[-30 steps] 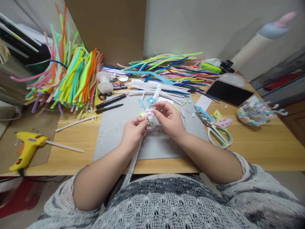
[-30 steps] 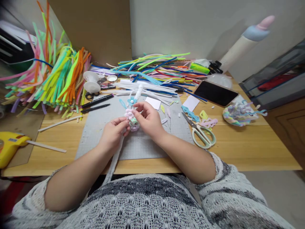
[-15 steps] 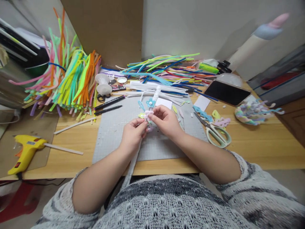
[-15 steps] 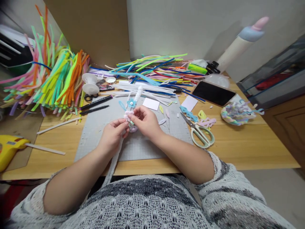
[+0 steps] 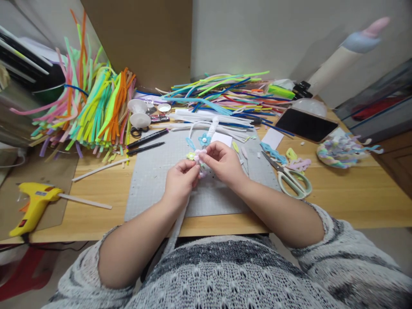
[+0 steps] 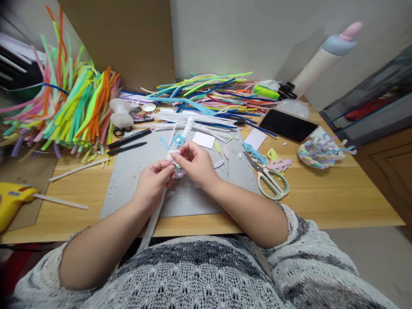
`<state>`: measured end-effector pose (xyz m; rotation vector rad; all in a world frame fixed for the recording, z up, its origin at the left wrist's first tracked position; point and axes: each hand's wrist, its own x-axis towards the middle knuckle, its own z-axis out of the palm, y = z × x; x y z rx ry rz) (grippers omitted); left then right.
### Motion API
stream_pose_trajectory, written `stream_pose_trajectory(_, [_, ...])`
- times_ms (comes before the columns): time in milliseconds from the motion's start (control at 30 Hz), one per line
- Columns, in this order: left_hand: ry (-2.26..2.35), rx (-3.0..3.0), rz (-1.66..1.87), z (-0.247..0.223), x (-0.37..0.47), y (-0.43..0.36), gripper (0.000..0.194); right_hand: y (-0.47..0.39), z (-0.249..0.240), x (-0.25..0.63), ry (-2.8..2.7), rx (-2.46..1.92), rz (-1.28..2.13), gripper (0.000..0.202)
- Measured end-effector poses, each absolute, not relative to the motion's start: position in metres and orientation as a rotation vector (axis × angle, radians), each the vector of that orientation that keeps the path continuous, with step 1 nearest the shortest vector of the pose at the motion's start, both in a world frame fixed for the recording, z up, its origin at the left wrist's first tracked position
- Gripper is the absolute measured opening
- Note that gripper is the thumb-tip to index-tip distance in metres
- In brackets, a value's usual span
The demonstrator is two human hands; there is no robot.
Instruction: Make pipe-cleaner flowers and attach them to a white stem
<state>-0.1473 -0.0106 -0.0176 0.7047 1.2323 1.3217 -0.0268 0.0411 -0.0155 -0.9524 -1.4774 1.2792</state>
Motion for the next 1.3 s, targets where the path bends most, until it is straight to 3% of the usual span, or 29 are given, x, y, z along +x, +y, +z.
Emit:
stream_pose_trajectory(300, [1.153, 0.597, 1.350, -0.007, -0.158, -0.006, 0.018, 0.039, -0.019, -0.019, -1.640, -0.989, 1.280, 0.023])
stream_pose_trajectory(600, [1.161, 0.655, 1.379, -0.004, -0.156, -0.009, 0.019, 0.030, -0.017, -0.026, -1.647, -0.849, 1.555, 0.015])
stream_pose_trajectory(933, [1.146, 0.634, 1.364, -0.003, -0.160, -0.008, 0.019, 0.023, -0.010, -0.021, -1.913, -0.923, 1.063, 0.010])
stream_pose_trajectory(1300, [1.157, 0.644, 1.239, -0.003, -0.160, -0.010, 0.025, 0.023, -0.008, -0.019, -1.847, -0.951, 1.002, 0.013])
